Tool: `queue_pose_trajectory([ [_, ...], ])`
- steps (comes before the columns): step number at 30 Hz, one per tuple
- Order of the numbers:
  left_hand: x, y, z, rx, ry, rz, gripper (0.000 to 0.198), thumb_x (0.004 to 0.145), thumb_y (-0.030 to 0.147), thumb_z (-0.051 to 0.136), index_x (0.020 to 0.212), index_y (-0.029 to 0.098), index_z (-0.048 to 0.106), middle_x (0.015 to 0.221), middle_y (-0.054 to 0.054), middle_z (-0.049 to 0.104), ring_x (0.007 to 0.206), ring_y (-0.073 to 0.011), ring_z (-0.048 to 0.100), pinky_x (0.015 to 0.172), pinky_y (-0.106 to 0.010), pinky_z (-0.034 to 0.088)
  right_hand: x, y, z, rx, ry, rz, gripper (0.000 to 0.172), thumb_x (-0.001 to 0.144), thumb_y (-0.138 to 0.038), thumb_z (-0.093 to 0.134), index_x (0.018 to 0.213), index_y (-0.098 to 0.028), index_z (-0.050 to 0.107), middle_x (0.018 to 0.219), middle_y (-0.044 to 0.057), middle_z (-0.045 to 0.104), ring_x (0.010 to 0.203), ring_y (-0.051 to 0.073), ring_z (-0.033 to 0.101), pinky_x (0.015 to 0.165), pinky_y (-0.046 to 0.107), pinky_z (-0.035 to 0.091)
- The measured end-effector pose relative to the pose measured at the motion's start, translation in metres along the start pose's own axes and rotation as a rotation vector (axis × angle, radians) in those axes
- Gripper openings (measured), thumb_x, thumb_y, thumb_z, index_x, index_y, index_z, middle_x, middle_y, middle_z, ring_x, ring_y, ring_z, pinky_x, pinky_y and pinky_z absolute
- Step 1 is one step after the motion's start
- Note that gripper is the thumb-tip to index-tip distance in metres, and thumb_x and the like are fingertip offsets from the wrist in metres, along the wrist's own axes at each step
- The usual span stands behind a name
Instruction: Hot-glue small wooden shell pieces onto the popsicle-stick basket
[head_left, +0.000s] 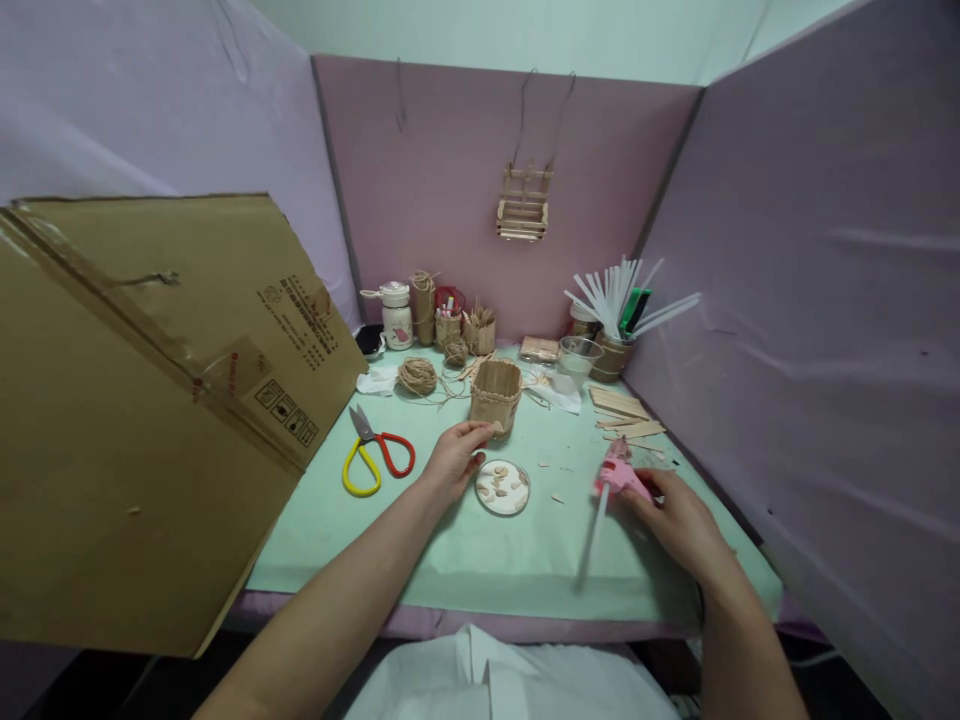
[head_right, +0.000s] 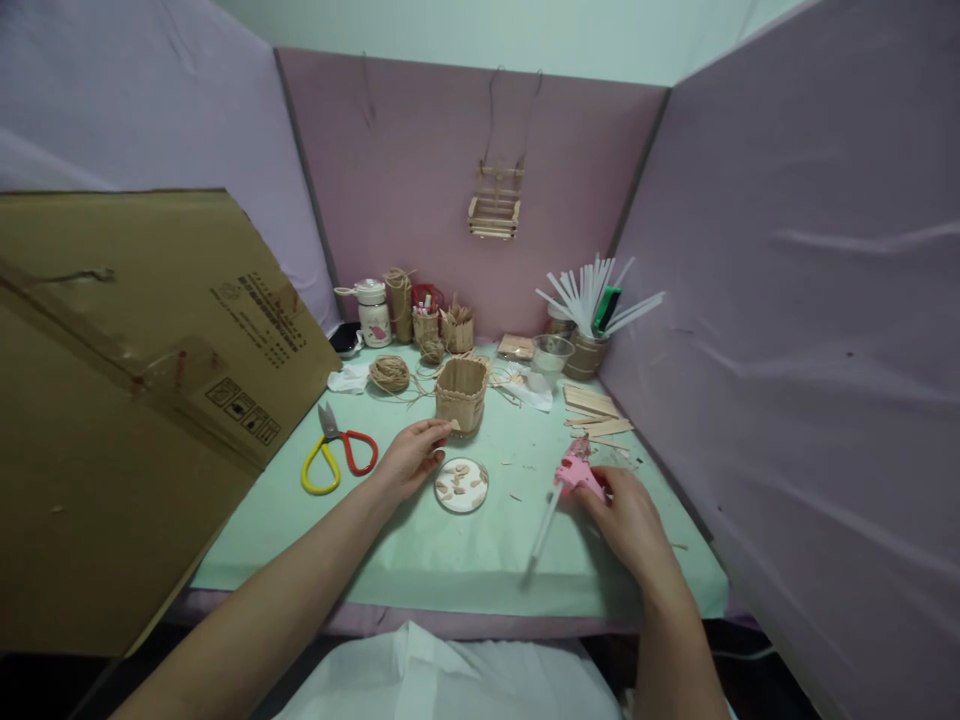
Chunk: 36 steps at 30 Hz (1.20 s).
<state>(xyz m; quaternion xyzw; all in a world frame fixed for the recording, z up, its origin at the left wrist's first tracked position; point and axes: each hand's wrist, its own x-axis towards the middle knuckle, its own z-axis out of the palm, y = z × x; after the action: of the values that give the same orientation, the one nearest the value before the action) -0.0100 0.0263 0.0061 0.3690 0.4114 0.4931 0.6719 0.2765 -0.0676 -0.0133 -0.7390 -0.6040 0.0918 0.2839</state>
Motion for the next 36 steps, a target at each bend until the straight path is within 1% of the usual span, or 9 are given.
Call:
queue_pose_trajectory([
  [4,-0.002,0.0,0.003,0.07,0.009,0.02,0.03,0.053,0.035,0.081,0.073,0.018,0.066,0.077,-0.002,0.064,0.067,-0.0087,0.051,0.057,-0.021,0.033,0.0,0.013,0.009,-0.219,-0.06,-0.044,0.04,0.077,-0.045,0.052,0.095,-0.014,0.068,0.093,0.014,0.066,0.088,0.03,0.058,0.076,0.039,0.043],
  [7,-0.003,-0.002,0.004,0.099,0.011,0.049,0.031,0.053,0.038,0.081,0.071,0.018,0.066,0.073,-0.001,0.062,0.064,-0.0087,0.05,0.056,-0.022,0.032,-0.002,0.007,0.006,-0.273,-0.008,0.009,0.042,0.075,-0.044,0.056,0.105,-0.016,0.066,0.109,0.015,0.064,0.099,0.033,0.056,0.078,0.042,0.042],
  [9,-0.003,-0.004,0.005,0.122,0.006,0.078,0.03,0.054,0.038,0.08,0.071,0.017,0.065,0.071,-0.001,0.061,0.063,-0.0087,0.049,0.056,-0.022,0.032,-0.003,-0.01,0.002,-0.213,0.091,0.001,0.041,0.075,-0.043,0.057,0.108,-0.019,0.065,0.115,0.014,0.062,0.103,0.033,0.055,0.081,0.043,0.041],
  [13,-0.004,-0.009,0.006,0.209,-0.013,0.154,0.027,0.06,0.038,0.077,0.072,0.016,0.066,0.072,-0.002,0.062,0.063,-0.0097,0.049,0.058,-0.023,0.035,-0.003,-0.068,0.006,0.197,0.168,-0.162,0.027,0.079,-0.041,0.054,0.09,-0.019,0.065,0.093,0.01,0.067,0.086,0.024,0.059,0.082,0.038,0.043],
  [16,-0.006,-0.01,0.008,0.279,-0.032,0.251,0.025,0.063,0.037,0.074,0.073,0.015,0.067,0.072,-0.003,0.064,0.068,-0.0123,0.053,0.066,-0.025,0.04,-0.001,-0.109,0.027,0.406,0.134,-0.195,0.021,0.078,-0.038,0.056,0.082,-0.019,0.064,0.084,0.007,0.067,0.081,0.021,0.059,0.077,0.035,0.045],
  [19,-0.009,-0.01,0.01,0.372,-0.014,0.36,0.02,0.067,0.033,0.071,0.073,0.015,0.067,0.074,-0.004,0.065,0.073,-0.0144,0.056,0.073,-0.027,0.043,0.004,-0.131,0.051,0.539,0.111,-0.127,0.019,0.074,-0.033,0.059,0.085,-0.019,0.065,0.085,0.006,0.067,0.08,0.02,0.058,0.077,0.033,0.045],
  [22,-0.013,-0.008,0.012,0.442,0.001,0.442,0.015,0.07,0.03,0.068,0.072,0.015,0.067,0.075,-0.004,0.065,0.073,-0.0147,0.057,0.071,-0.027,0.043,0.01,-0.136,0.064,0.657,0.086,-0.045,0.02,0.072,-0.033,0.06,0.083,-0.018,0.066,0.083,0.005,0.068,0.079,0.02,0.059,0.075,0.033,0.046],
  [27,-0.015,-0.008,0.012,0.474,-0.009,0.513,0.012,0.072,0.027,0.065,0.072,0.015,0.066,0.076,-0.003,0.064,0.074,-0.0143,0.058,0.069,-0.025,0.044,0.013,-0.138,0.06,0.789,0.025,-0.033,0.019,0.071,-0.035,0.063,0.076,-0.017,0.067,0.077,0.004,0.067,0.076,0.019,0.059,0.074,0.032,0.046],
  [36,-0.014,-0.008,0.013,0.482,-0.017,0.529,0.011,0.072,0.026,0.065,0.072,0.015,0.068,0.076,-0.003,0.064,0.074,-0.0145,0.059,0.068,-0.026,0.044,0.014,-0.139,0.065,0.766,0.075,-0.029,0.016,0.071,-0.032,0.062,0.071,-0.017,0.066,0.072,0.002,0.066,0.073,0.017,0.058,0.074,0.029,0.042],
])
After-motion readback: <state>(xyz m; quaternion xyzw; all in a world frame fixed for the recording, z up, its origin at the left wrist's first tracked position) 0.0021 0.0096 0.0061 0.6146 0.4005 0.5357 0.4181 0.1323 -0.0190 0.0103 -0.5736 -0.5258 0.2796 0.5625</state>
